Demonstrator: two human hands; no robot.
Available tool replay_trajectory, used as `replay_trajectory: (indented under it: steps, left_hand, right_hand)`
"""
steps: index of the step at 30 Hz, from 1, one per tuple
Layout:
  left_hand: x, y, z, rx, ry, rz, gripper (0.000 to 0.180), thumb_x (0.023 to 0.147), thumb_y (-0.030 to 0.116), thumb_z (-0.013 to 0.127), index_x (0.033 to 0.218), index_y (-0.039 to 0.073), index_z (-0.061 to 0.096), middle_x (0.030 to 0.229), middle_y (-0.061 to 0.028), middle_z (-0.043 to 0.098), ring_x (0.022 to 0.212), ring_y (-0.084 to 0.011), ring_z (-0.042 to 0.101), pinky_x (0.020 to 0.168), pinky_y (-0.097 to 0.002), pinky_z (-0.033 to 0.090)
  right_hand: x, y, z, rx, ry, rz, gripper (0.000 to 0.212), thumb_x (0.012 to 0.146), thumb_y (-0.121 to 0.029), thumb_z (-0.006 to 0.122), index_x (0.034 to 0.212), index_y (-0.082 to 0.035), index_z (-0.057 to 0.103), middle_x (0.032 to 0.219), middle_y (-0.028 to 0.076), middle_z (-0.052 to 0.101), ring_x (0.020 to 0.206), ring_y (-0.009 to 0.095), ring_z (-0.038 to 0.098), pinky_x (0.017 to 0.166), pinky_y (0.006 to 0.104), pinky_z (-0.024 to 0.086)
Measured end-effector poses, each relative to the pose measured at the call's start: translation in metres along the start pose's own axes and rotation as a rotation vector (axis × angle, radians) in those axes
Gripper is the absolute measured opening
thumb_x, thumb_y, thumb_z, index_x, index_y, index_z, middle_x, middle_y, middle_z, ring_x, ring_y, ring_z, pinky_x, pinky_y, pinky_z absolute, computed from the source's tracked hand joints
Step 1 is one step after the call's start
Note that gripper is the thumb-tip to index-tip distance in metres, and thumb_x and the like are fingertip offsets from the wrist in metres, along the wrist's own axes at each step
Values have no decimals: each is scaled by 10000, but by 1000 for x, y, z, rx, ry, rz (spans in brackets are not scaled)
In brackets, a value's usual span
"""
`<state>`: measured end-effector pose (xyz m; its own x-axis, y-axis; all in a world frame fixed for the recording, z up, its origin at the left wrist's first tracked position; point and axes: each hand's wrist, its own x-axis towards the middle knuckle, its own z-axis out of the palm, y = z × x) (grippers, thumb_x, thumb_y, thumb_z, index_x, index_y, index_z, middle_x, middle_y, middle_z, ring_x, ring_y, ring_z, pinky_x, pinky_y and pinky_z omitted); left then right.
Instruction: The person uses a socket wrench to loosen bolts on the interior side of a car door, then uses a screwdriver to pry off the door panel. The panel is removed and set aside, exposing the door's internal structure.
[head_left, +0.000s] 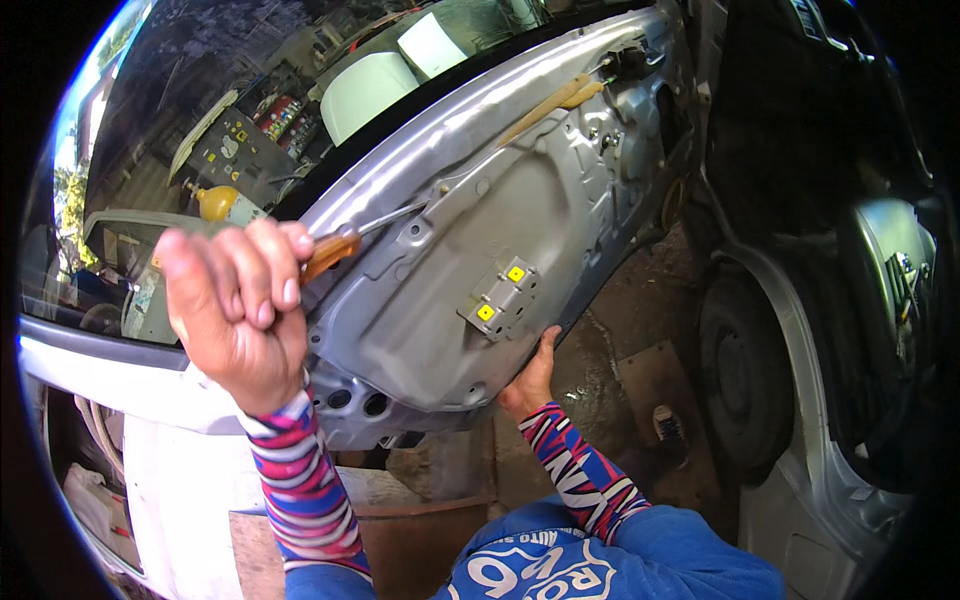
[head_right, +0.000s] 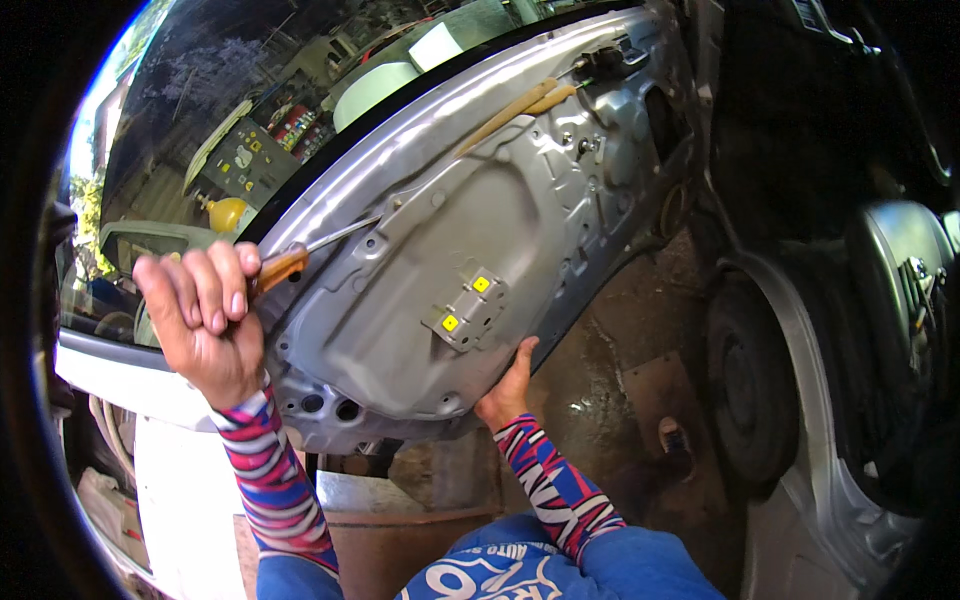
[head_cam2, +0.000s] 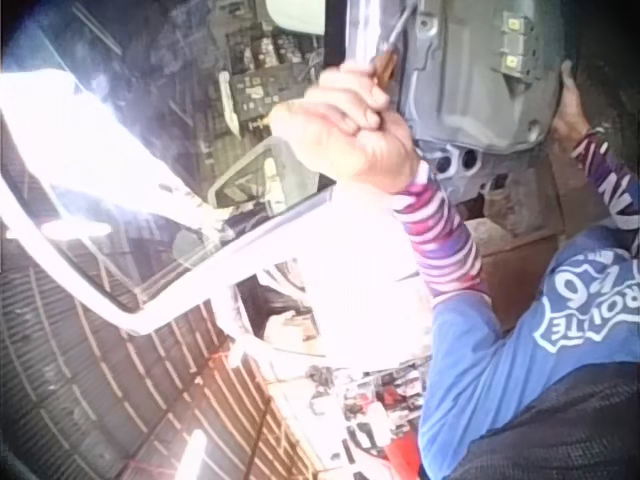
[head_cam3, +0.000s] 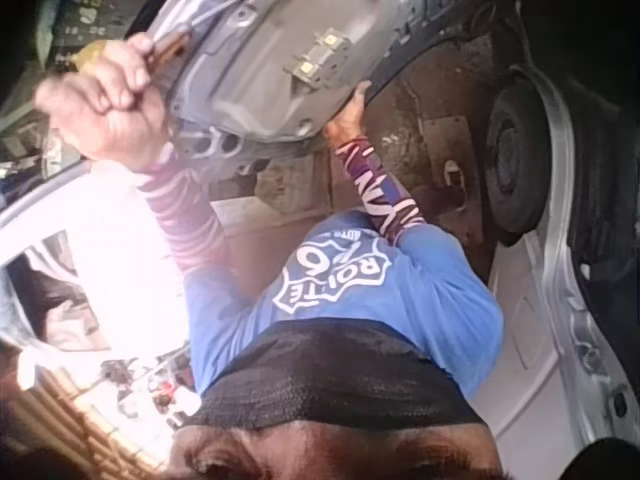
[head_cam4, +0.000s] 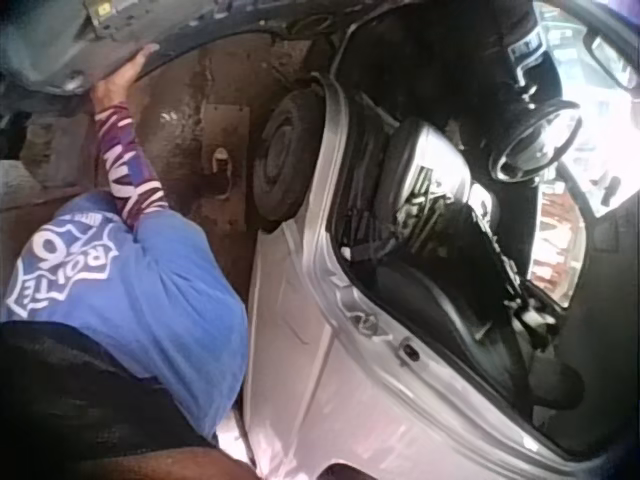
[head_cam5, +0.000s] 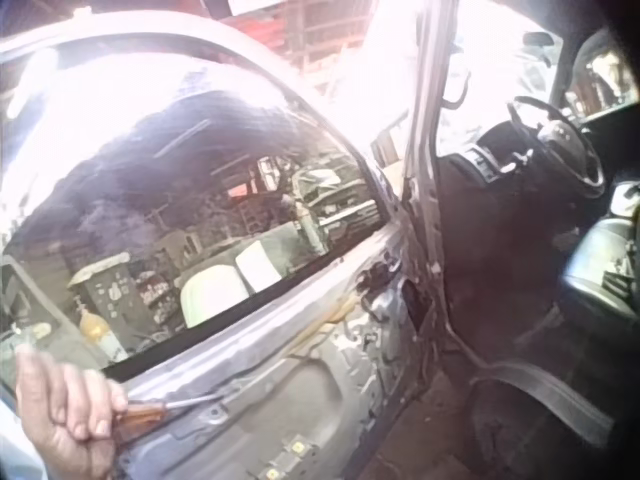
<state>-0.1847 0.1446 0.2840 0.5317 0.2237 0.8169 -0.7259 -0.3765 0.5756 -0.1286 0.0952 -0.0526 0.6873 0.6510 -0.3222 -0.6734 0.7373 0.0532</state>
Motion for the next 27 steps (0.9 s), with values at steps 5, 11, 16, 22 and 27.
replay_trajectory:
  steps: [5,11,16,22,27]
  left_hand:
    - [41,3,3,79,-342,-37,439,1058,238,432,636,132,377,499,23,345,480,-111,386,645,-350,446]
    - [33,11,36,381,-303,-83,431,1034,244,474,628,107,425,498,19,351,466,-110,394,640,-345,460]
    - [35,12,39,246,-118,-103,411,1027,214,520,637,107,448,526,15,346,499,-120,405,667,-348,473]
    - [22,20,28,299,41,9,460,1070,262,461,645,142,334,539,3,324,514,-129,393,690,-386,475]
    - [-2,23,22,287,-89,183,426,1074,251,395,666,147,326,553,3,336,521,-123,408,704,-393,482]
  right_hand:
    - [3,1,-4,13,-27,27,919,909,-803,421,1522,-118,402,1533,97,459,1393,332,433,1175,523,329]
    - [4,4,-5,-48,-48,-33,930,902,-808,424,1533,-126,384,1532,97,461,1391,332,434,1173,528,330]
    - [5,4,-8,-30,-42,-17,914,912,-795,423,1531,-124,385,1529,97,463,1388,332,438,1174,524,331]
    - [10,4,-14,10,-87,-37,903,912,-782,449,1523,-119,394,1518,98,470,1384,331,441,1180,512,326]
    - [9,4,-14,-9,-57,-49,907,901,-784,470,1514,-118,405,1508,95,478,1377,327,446,1179,514,326]
